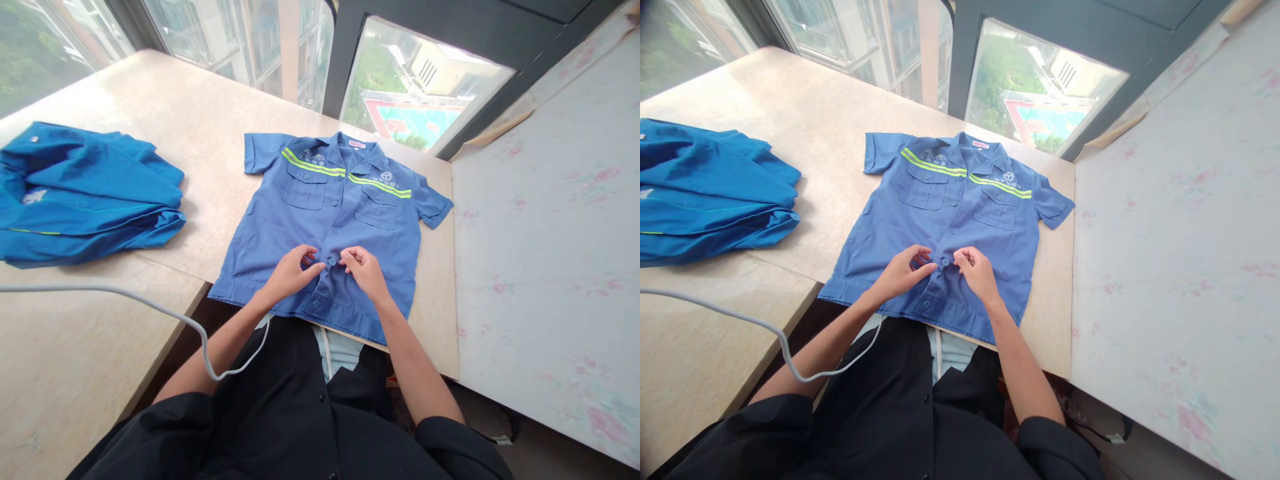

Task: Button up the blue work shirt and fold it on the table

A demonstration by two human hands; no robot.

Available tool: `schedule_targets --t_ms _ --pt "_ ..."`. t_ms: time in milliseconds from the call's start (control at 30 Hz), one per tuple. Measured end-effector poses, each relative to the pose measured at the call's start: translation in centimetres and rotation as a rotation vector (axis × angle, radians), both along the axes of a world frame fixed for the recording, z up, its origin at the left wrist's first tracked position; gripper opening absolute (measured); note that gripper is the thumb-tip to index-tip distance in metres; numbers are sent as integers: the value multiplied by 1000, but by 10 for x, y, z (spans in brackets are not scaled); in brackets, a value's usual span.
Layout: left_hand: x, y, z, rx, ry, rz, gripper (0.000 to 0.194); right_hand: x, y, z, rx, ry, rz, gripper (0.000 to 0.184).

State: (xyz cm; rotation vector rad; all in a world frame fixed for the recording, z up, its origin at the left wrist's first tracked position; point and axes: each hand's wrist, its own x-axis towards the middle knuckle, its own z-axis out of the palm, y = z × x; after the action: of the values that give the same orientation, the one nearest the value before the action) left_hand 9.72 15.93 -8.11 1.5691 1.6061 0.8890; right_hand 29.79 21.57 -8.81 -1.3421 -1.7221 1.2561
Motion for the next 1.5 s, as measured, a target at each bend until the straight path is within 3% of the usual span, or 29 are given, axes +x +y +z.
schedule_targets --t_ms 100,167,367,533,867,1167,1333,1500 --pt "-7 -9 -3 147 318 -97 53 15 3 -8 366 -257 -9 45" --pt "-14 -13 -9 197 519 -173 60 27 2 -16 514 -448 65 53" --pt "-39 -20 -32 232 821 -216 74 65 -12 -38 589 -872 199 65" --pt "-57 -23 -32 244 872 -205 75 89 -15 -38 626 -988 232 64" --pt "-100 -30 -36 231 932 -113 76 99 -13 -41 640 -1013 247 62" --pt "-106 -32 -39 245 964 -124 75 95 -5 -35 585 -880 205 58" --pt "-121 -34 -44 308 959 -147 78 71 16 -13 538 -703 104 44" --pt "-134 -47 -54 331 995 32 85 29 38 -2 636 -573 154 43"
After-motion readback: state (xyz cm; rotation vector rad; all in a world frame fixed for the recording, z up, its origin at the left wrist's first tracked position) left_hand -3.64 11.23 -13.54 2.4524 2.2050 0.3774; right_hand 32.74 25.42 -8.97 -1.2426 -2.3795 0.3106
